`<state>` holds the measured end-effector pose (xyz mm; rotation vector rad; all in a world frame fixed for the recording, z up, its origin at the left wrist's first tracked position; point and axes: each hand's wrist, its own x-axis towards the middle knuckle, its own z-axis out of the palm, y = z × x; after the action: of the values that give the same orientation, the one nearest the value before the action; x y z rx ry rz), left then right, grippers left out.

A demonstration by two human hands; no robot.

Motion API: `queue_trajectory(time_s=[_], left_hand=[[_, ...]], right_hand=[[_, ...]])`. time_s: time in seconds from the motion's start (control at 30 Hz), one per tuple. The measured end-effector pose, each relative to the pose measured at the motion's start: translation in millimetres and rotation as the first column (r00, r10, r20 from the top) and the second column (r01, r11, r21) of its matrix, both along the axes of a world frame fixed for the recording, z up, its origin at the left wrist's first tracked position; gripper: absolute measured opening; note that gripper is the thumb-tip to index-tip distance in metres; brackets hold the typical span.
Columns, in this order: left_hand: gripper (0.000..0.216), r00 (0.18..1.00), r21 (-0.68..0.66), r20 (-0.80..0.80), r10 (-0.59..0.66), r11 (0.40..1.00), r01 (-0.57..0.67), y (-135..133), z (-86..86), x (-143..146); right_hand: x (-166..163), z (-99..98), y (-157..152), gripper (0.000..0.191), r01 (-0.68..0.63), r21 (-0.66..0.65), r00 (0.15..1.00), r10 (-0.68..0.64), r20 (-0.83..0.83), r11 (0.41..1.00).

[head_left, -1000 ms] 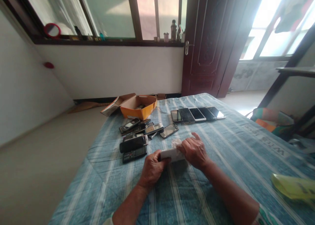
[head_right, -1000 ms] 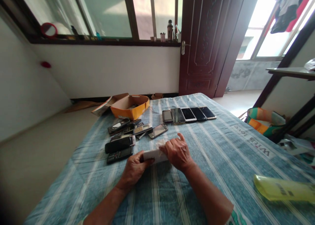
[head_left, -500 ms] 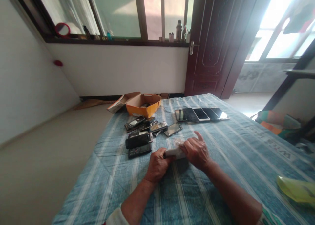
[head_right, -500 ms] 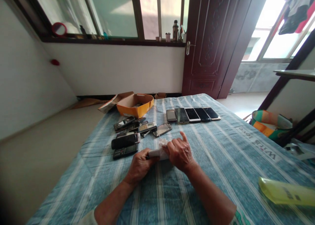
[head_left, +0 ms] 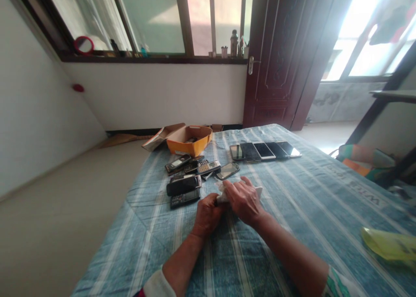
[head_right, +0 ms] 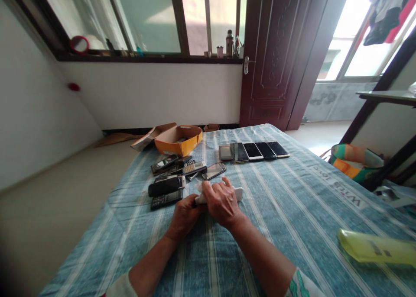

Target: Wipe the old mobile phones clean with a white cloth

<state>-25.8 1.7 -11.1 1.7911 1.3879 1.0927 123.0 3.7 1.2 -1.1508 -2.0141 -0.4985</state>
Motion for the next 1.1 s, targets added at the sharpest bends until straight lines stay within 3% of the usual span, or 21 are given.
queue_trajectory(time_s=[0.17, 0.37, 0.7, 0.83, 0.93, 1.1], left_hand=[[0.025, 1.0, 0.001, -0.01, -0.001, 1.0, 0.001, -1, 2.9, 0], [0.02, 1.0, 0.006, -0.021, -0.002, 1.0, 0.002, 0, 0.7, 0], [0.017, 0.999, 0.094, -0.025, -0.027, 0.995, 0.03, -2, -0.8, 4], [0.018, 0.999, 0.104, -0.033, -0.039, 0.994, 0.042, -2, -2.7, 4], [0.017, 0.999, 0.089, -0.041, -0.03, 0.995, 0.033, -2, -3.7, 4], [0.018, 0.999, 0.06, -0.045, -0.008, 0.998, 0.01, -1, -4.3, 4]], right_hand=[[16, -3.1, 2, 0.031, -0.007, 0.009, 1.0, 0.007, 0.008, 1.0], [48, -5.9, 11, 0.042, 0.154, 0.05, 0.988, -0.153, -0.025, 0.987], [-9, -3.8, 9, 0.04, 0.071, 0.079, 0.997, -0.073, 0.027, 0.994], [-16, -3.5, 7, 0.038, 0.026, 0.079, 0.998, -0.031, 0.054, 0.996], [-2, -3.5, 8, 0.04, 0.036, 0.099, 0.999, -0.04, 0.035, 0.994], [36, -6.7, 16, 0.045, 0.163, 0.083, 0.987, -0.162, -0.014, 0.983]])
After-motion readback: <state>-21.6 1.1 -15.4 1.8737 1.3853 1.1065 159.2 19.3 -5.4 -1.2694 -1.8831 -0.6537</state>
